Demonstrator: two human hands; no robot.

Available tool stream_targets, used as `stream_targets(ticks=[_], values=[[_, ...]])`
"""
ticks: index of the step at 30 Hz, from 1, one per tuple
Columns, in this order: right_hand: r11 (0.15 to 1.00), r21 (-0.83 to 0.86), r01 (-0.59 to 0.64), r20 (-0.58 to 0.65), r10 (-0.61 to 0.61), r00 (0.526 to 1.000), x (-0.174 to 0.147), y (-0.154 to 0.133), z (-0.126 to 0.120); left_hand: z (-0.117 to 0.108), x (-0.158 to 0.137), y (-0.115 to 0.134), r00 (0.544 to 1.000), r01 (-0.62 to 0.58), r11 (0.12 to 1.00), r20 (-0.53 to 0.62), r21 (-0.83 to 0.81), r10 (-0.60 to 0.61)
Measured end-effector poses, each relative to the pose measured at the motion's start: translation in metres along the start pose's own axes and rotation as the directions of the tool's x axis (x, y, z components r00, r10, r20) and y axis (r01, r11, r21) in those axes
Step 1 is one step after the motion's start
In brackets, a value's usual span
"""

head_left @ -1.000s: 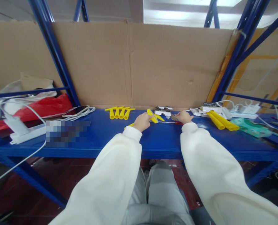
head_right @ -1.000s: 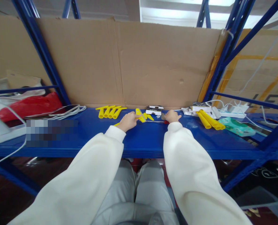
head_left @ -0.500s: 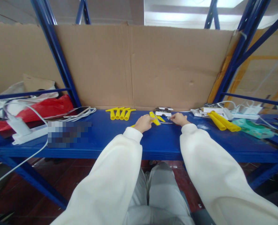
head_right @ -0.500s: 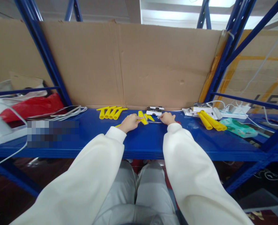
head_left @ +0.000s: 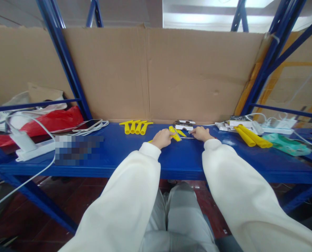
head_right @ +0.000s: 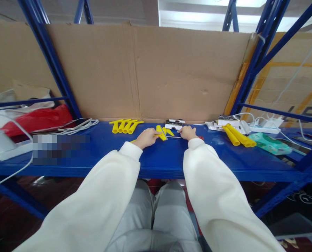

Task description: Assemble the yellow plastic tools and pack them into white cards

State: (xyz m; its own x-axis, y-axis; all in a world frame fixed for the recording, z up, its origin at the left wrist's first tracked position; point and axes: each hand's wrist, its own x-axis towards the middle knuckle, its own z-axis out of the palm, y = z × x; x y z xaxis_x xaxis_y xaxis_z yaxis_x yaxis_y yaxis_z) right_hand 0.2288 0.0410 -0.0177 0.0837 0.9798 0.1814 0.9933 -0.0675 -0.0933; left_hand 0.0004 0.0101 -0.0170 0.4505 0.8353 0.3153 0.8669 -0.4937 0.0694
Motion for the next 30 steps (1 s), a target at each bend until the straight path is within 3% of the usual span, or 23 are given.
stream_targets(ticks=[17,25,30], values=[[1.0,-0.024,0.015,-0.024,-0.016,1.0,0.007,0.001,0.004,-0.001,-0.001,0.001,1.0,0.003,1.0,-0.009,0.002,-0.003],[0.98,0.15,-0.134,0.039,0.13,0.991,0.015,0.001,0.01,-0.001,-0.001,0.002,1.0,-0.013,1.0,-0.004,-0.004,0.013],[0.974,0.149,-0.172,0.062,0.165,0.984,0.021,0.003,0.013,0.0,0.0,0.001,1.0,-0.019,1.0,-0.005,-0.003,0.019]])
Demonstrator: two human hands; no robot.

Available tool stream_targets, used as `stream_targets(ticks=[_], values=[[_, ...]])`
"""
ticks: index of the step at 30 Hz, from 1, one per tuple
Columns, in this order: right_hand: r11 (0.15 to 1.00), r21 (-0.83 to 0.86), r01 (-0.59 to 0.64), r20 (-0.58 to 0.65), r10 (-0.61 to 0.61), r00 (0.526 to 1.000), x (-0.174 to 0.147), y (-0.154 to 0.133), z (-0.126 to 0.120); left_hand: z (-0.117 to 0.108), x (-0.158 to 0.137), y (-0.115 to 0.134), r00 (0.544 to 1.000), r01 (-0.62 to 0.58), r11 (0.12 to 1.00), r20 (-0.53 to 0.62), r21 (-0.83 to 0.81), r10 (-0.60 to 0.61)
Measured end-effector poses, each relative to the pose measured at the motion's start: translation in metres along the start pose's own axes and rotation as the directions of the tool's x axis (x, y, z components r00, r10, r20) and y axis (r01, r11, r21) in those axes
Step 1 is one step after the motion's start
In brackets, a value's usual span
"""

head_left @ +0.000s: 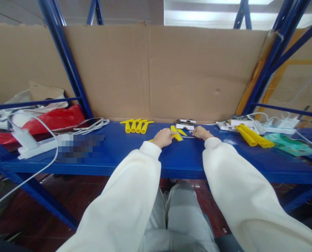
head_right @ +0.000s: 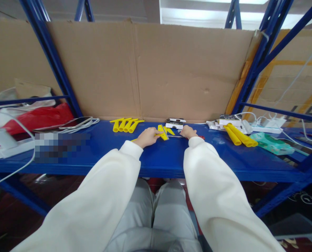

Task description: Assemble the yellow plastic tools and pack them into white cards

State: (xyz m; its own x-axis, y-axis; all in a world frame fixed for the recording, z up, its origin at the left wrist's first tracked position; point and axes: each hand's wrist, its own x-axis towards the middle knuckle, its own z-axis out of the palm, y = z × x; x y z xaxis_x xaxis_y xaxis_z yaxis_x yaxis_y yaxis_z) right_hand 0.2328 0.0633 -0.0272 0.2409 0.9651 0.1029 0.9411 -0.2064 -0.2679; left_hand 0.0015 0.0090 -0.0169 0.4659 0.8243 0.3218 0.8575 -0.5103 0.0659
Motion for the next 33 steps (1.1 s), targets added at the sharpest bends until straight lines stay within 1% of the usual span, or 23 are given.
stream_targets(ticks=[3,6,8,9,11,13,15,16,19,24,30,33], values=[[1.0,-0.02,0.018,-0.013,-0.019,1.0,0.0,-0.001,0.0,0.0,0.0,0.0,1.0,0.003,1.0,0.001,0.0,-0.003],[1.0,-0.018,0.011,-0.054,-0.012,0.998,-0.004,-0.003,-0.002,0.0,0.0,0.0,1.0,0.011,1.0,0.001,-0.003,-0.011],[0.998,0.053,0.047,-0.087,-0.042,0.995,-0.009,-0.007,-0.004,-0.001,0.0,0.0,1.0,0.016,1.0,0.001,-0.005,-0.016],[0.989,0.116,0.087,-0.099,-0.076,0.992,-0.011,-0.009,-0.005,-0.001,0.0,0.0,1.0,0.018,1.0,0.002,-0.003,-0.018],[0.94,0.274,0.205,-0.106,-0.182,0.978,-0.016,-0.015,-0.005,-0.001,0.0,0.001,1.0,0.02,1.0,0.0,0.002,-0.02],[0.847,0.422,0.324,-0.101,-0.311,0.945,-0.022,-0.023,-0.003,-0.002,0.0,0.001,1.0,0.019,1.0,-0.001,0.011,-0.019],[0.76,0.511,0.401,-0.1,-0.411,0.906,-0.027,-0.031,-0.001,-0.002,0.001,0.001,1.0,0.015,1.0,0.005,0.023,-0.015],[0.733,0.53,0.427,-0.102,-0.445,0.89,-0.029,-0.035,0.0,-0.002,0.001,0.0,1.0,0.013,1.0,0.009,0.029,-0.013],[0.709,0.519,0.477,-0.111,-0.498,0.86,-0.033,-0.042,0.005,-0.002,0.002,0.0,1.0,0.01,0.999,0.013,0.035,-0.011],[0.7,0.461,0.546,-0.177,-0.53,0.829,-0.025,-0.043,0.013,-0.001,0.0,0.002,1.0,0.007,1.0,-0.003,0.027,-0.007],[0.636,0.354,0.686,-0.267,-0.634,0.726,-0.014,-0.039,0.019,0.0,0.0,0.001,1.0,0.01,0.999,-0.011,0.03,-0.01],[0.642,0.325,0.694,-0.269,-0.641,0.719,-0.016,-0.04,0.019,0.001,0.001,0.001,1.0,0.017,0.999,-0.023,0.03,-0.017]])
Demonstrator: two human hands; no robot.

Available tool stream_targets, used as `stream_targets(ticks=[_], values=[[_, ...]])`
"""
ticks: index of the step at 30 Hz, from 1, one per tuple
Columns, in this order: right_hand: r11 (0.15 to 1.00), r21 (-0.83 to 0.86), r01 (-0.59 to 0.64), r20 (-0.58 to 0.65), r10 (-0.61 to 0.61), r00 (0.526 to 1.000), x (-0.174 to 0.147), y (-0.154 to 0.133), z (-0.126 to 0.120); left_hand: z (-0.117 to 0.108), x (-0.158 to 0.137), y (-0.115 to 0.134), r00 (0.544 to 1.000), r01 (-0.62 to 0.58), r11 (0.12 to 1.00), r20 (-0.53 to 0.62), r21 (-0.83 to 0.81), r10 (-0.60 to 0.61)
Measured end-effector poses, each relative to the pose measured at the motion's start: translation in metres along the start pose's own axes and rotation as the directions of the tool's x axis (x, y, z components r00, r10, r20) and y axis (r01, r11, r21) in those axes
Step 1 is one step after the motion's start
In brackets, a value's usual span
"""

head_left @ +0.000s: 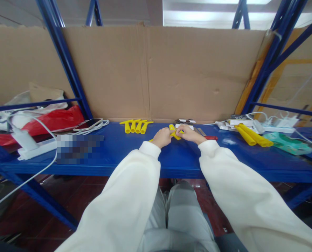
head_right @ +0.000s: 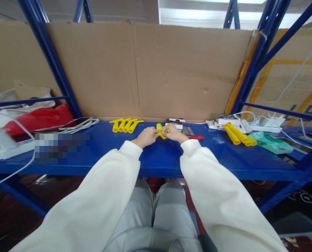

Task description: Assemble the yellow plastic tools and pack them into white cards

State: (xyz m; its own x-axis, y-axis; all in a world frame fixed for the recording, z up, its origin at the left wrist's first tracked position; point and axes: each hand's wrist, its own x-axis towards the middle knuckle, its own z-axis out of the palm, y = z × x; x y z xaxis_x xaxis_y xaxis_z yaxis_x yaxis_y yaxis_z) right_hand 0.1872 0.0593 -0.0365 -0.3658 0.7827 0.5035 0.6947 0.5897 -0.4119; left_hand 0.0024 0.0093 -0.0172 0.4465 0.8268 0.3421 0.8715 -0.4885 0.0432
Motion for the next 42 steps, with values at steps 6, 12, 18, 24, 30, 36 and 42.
stream_targets(ticks=[6,12,18,24,30,36,42], values=[[0.998,-0.028,-0.056,0.018,0.056,0.998,-0.003,-0.01,-0.002,0.001,0.001,-0.001,1.0,-0.007,1.0,0.003,-0.009,0.007],[0.988,-0.026,-0.154,-0.002,0.154,0.988,-0.004,-0.02,-0.002,0.003,0.001,-0.002,1.0,-0.009,1.0,-0.015,-0.029,0.009],[0.957,0.116,-0.264,-0.075,0.274,0.959,-0.007,-0.026,0.003,0.002,0.002,-0.001,0.999,0.014,0.999,-0.046,-0.044,-0.016],[0.835,0.443,-0.326,-0.116,0.415,0.902,-0.008,-0.036,0.005,0.003,0.002,-0.001,0.997,0.032,0.998,-0.073,-0.053,-0.035],[0.557,0.653,-0.514,0.245,0.486,0.839,-0.014,-0.046,-0.009,0.002,0.004,-0.002,0.995,0.044,0.998,-0.083,-0.043,-0.048],[0.502,0.675,-0.54,0.34,0.438,0.832,-0.015,-0.046,-0.013,-0.002,-0.001,-0.003,1.0,0.004,1.0,-0.013,0.0,-0.004],[0.536,0.639,-0.551,0.277,0.507,0.816,-0.015,-0.042,-0.014,-0.003,-0.007,-0.005,0.993,-0.083,0.996,0.087,0.039,0.08]])
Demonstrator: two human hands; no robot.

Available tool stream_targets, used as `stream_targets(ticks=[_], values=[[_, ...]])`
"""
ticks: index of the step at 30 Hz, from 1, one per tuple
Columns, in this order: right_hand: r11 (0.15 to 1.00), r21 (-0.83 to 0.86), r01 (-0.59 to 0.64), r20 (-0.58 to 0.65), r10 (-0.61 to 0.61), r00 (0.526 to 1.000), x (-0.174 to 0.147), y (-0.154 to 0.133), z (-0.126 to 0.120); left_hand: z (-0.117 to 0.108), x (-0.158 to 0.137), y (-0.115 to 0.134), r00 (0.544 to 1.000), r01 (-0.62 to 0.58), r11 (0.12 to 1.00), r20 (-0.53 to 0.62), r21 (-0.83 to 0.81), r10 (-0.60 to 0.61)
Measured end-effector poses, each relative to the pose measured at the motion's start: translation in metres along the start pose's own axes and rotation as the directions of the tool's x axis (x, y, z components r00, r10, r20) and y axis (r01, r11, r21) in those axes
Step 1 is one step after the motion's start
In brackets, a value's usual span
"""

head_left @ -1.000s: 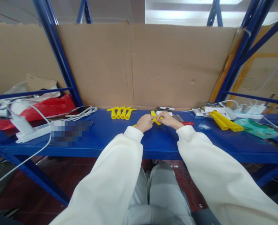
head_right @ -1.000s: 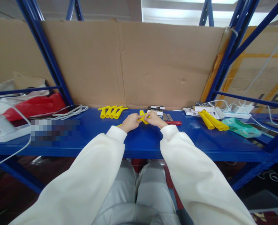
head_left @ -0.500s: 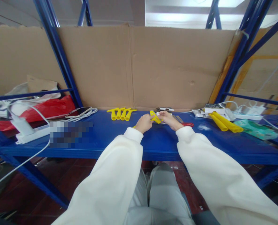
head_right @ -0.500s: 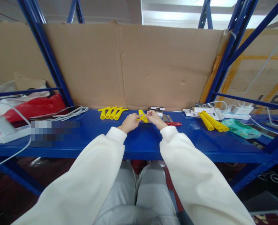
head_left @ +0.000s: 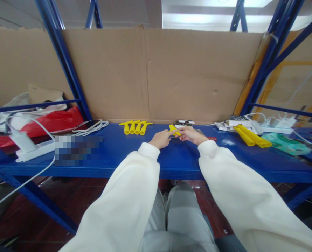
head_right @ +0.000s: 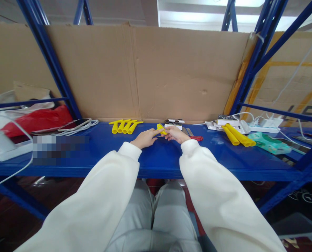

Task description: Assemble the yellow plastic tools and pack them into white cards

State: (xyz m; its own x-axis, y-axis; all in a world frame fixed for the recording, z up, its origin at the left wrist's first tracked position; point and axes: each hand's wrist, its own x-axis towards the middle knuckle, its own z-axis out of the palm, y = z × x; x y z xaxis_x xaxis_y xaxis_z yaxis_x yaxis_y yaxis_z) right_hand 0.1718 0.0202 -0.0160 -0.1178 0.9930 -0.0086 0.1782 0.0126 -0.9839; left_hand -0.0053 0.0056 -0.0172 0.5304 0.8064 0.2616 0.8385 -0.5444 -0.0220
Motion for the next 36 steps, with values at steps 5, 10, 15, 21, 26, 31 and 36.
stream_targets(ticks=[5,10,15,21,26,31,36], values=[[1.0,-0.011,-0.017,-0.021,0.016,1.0,0.002,-0.001,-0.001,0.002,0.001,0.0,1.0,0.001,0.999,-0.029,-0.032,-0.002],[0.998,-0.041,0.044,-0.274,-0.053,0.96,0.012,0.001,-0.023,0.001,0.003,-0.002,0.996,0.034,0.998,-0.078,-0.059,-0.038],[0.983,-0.182,0.025,-0.471,-0.11,0.875,0.023,0.013,-0.053,0.0,0.005,-0.009,0.98,0.04,0.986,-0.188,-0.16,-0.071],[0.669,-0.717,-0.197,-0.438,-0.212,0.874,0.024,0.024,-0.066,0.001,0.011,-0.015,0.929,-0.002,0.903,-0.335,-0.43,-0.157],[0.496,-0.835,-0.24,-0.356,-0.153,0.922,0.022,0.022,-0.064,0.001,0.014,-0.009,0.928,0.037,0.608,-0.2,-0.793,-0.316],[0.398,-0.891,-0.219,-0.309,-0.179,0.934,0.021,0.019,-0.059,-0.003,0.012,0.004,0.958,0.101,0.297,0.012,-0.949,-0.287],[0.369,-0.906,-0.208,-0.275,-0.141,0.951,0.019,0.015,-0.053,-0.007,0.009,0.01,0.965,0.186,0.108,0.161,-0.976,-0.209]])
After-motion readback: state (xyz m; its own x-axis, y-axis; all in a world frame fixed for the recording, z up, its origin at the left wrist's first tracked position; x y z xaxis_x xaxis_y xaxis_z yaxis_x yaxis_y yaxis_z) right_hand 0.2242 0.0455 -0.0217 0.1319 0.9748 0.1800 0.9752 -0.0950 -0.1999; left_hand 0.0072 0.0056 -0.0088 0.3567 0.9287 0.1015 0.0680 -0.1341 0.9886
